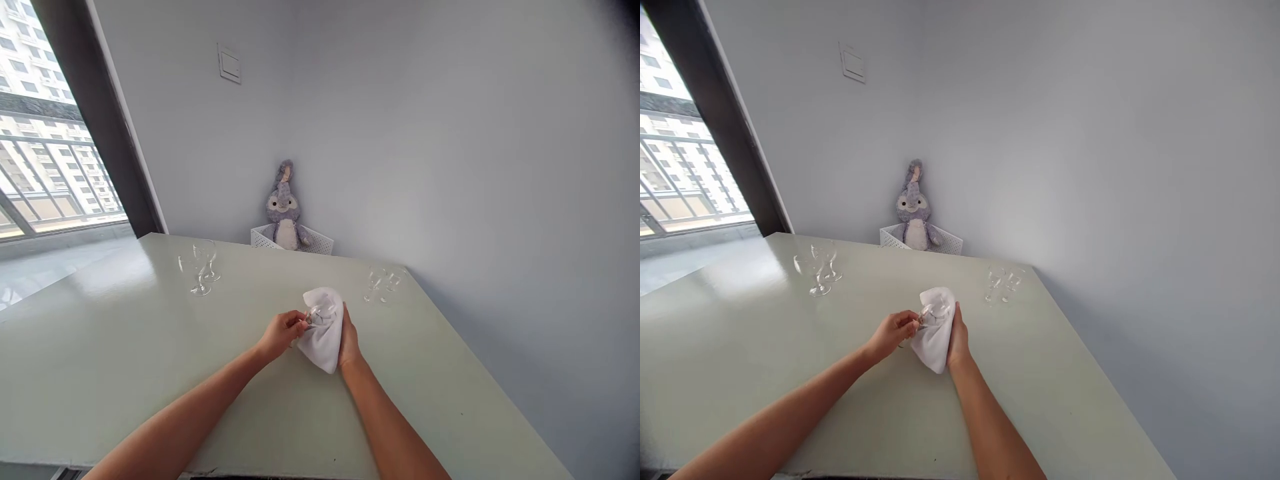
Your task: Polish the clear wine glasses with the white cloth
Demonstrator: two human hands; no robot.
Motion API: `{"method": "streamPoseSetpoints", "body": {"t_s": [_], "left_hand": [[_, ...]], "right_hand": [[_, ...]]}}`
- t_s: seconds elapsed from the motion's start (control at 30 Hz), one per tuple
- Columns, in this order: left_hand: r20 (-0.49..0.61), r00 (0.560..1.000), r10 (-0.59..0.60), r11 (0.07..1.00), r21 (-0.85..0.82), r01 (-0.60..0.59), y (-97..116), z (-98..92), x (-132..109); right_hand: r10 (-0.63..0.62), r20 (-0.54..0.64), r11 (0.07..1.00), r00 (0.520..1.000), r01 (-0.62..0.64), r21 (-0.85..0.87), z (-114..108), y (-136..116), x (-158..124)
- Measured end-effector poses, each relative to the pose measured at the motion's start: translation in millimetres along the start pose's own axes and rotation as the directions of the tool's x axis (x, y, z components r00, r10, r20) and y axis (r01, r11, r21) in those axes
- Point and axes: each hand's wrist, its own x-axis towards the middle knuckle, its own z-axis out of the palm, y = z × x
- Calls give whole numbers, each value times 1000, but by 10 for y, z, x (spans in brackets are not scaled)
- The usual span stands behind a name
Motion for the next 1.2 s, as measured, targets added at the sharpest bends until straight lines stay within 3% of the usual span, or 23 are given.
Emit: {"method": "streamPoseSetpoints", "body": {"t_s": [0.1, 0.23, 0.33, 0.4, 0.47, 0.53, 0.6, 0.67, 0.7, 0.8, 0.9, 0.97, 1.03, 1.1, 1.13, 1.2], "left_hand": [[-141, 990, -3, 998, -68, -6, -42, 125, -10], [-300, 939, 169, 973, 201, -111, -76, 141, -45], [-324, 898, 298, 923, 336, -185, -61, 85, -41], [-347, 896, 278, 946, 259, -194, -28, 48, -27], [-375, 906, 196, 981, 81, -179, 15, 14, -16], [-296, 953, 65, 978, -170, -120, 59, -23, -16], [-69, 996, -54, 913, -407, 21, 97, -57, -28], [118, 988, -100, 825, -545, 149, 128, -85, -42], [148, 983, -106, 793, -583, 173, 140, -97, -45], [67, 991, -115, 754, -643, 131, 154, -133, -25], [-48, 990, -130, 714, -697, 60, 116, -187, 34], [-46, 983, -176, 665, -742, 84, 64, -218, 70], [53, 967, -248, 615, -763, 200, 15, -226, 86], [158, 945, -287, 574, -761, 302, -6, -207, 79], [176, 941, -288, 559, -767, 315, -3, -192, 71], [135, 956, -259, 536, -803, 259, 29, -164, 52]], "right_hand": [[-48, 68, 996, 997, 53, -72, 161, 211, -88], [-206, 118, 935, 971, 231, -269, 223, 380, -111], [-207, 34, 899, 978, 204, -387, 178, 355, -78], [-143, -6, 912, 990, 130, -389, 148, 308, -66], [-64, -3, 933, 998, 59, -355, 133, 276, -74], [32, 66, 939, 997, -7, -345, 133, 274, -95], [117, 159, 933, 980, -53, -357, 142, 292, -113], [164, 224, 928, 961, -73, -365, 146, 301, -116], [172, 235, 930, 957, -79, -358, 143, 295, -110], [139, 208, 943, 968, -65, -326, 105, 229, -78], [2, 213, 918, 977, 83, -388, 65, 147, -80], [-104, 322, 809, 941, 268, -523, 72, 130, -119], [-204, 453, 600, 868, 476, -643, 110, 156, -174], [-272, 522, 407, 808, 589, -699, 158, 207, -218], [-288, 520, 370, 804, 595, -714, 177, 235, -230], [-268, 464, 432, 844, 536, -725, 193, 285, -226]]}}
